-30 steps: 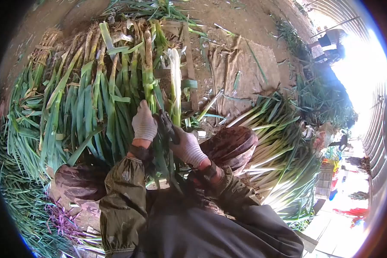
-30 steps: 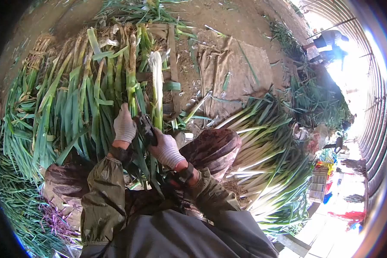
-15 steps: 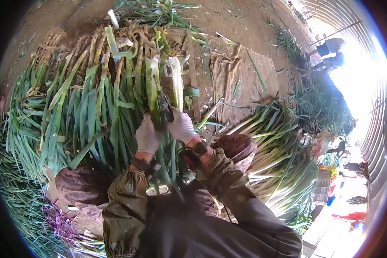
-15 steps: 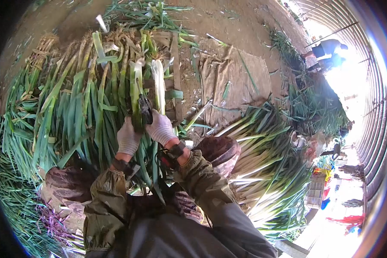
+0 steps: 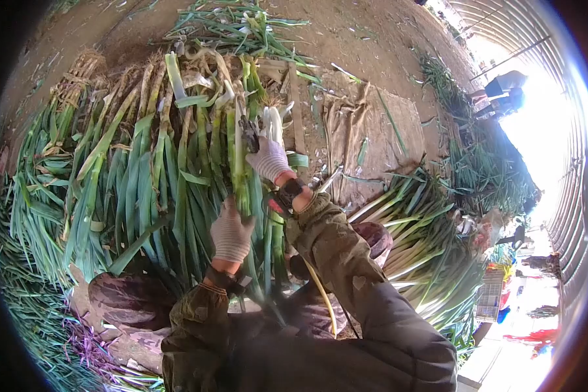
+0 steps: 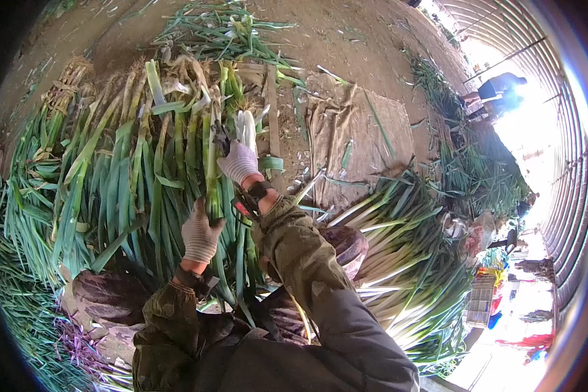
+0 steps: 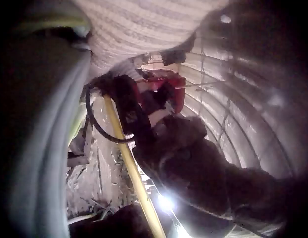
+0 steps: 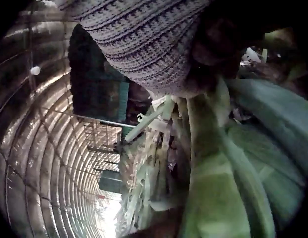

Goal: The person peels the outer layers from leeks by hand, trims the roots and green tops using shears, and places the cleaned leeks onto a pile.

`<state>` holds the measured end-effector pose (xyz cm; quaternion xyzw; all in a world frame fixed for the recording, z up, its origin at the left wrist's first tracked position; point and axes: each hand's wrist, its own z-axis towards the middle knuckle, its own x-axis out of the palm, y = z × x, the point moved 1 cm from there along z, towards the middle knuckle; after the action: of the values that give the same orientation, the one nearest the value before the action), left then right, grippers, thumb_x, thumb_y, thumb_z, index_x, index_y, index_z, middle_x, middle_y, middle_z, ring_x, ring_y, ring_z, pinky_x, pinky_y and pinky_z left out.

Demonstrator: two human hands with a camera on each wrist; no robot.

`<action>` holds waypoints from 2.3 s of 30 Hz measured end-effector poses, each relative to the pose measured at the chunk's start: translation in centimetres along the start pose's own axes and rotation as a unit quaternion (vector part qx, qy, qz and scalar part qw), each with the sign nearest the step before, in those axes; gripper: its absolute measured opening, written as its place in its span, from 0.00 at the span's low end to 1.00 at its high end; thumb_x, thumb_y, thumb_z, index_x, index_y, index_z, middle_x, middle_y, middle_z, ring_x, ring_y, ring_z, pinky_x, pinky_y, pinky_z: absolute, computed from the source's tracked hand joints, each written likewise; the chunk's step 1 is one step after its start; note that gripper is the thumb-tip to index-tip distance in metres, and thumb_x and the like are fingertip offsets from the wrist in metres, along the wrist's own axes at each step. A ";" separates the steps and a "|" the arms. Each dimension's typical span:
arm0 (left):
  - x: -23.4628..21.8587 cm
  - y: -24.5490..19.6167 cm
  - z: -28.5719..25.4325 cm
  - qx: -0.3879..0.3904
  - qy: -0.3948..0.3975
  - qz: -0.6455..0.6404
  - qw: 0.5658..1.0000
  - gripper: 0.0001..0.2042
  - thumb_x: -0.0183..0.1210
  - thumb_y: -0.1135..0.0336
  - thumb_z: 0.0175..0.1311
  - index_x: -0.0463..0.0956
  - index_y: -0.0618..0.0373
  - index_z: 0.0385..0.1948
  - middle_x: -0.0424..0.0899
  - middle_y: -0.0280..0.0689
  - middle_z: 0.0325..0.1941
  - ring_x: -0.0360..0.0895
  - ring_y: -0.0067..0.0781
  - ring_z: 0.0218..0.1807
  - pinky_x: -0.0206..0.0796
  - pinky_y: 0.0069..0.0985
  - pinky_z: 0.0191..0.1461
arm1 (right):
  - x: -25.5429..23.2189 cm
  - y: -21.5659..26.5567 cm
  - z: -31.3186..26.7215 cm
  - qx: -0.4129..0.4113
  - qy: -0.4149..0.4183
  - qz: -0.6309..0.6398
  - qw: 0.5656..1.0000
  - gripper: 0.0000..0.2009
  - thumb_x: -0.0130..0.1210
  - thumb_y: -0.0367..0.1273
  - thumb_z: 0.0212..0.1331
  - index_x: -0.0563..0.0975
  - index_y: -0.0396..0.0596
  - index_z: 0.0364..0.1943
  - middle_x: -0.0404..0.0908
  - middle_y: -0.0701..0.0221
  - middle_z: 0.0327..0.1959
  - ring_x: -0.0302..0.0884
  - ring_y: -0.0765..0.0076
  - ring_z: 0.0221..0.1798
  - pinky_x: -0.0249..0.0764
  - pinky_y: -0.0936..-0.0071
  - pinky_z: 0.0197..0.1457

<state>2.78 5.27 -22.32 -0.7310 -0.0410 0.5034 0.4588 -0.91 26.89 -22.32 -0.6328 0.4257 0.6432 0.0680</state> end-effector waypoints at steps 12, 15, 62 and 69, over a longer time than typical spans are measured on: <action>-0.4 -2.5 -2.2 0.027 0.022 0.100 0.994 0.33 0.64 0.59 0.59 0.58 0.61 0.64 0.74 0.54 0.54 0.82 0.54 0.40 0.76 0.43 0.38 | -1.9 0.1 -1.3 -0.014 0.001 0.083 0.996 0.24 0.60 0.41 0.49 0.79 0.36 0.47 0.83 0.45 0.38 0.82 0.40 0.46 0.77 0.57 0.52; 0.3 -2.7 -2.5 0.019 0.039 0.099 0.994 0.34 0.63 0.58 0.60 0.58 0.62 0.65 0.75 0.51 0.53 0.82 0.52 0.39 0.76 0.41 0.38 | -0.8 -1.1 -1.8 -0.048 0.000 0.057 0.997 0.24 0.62 0.41 0.50 0.78 0.36 0.47 0.83 0.46 0.36 0.82 0.42 0.44 0.78 0.58 0.50; 3.0 2.2 6.5 -0.079 -0.024 0.012 0.997 0.21 0.65 0.59 0.56 0.70 0.58 0.48 0.84 0.52 0.38 0.81 0.59 0.42 0.72 0.49 0.46 | -2.2 -1.8 -21.7 -0.026 0.141 -0.003 0.990 0.31 0.62 0.43 0.52 0.70 0.42 0.59 0.83 0.47 0.33 0.82 0.38 0.40 0.76 0.50 0.45; 8.1 7.9 7.4 -0.118 -0.027 -0.239 0.963 0.22 0.65 0.57 0.57 0.70 0.60 0.48 0.84 0.51 0.36 0.82 0.58 0.43 0.72 0.48 0.44 | -2.3 -0.4 -18.4 0.007 0.137 -0.024 0.990 0.29 0.63 0.38 0.49 0.71 0.40 0.56 0.82 0.46 0.35 0.81 0.36 0.43 0.77 0.49 0.48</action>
<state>-2.20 9.60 -34.17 -0.7350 -0.2863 0.3904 0.4747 13.66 16.52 -17.52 -0.7247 0.4199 0.5456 0.0290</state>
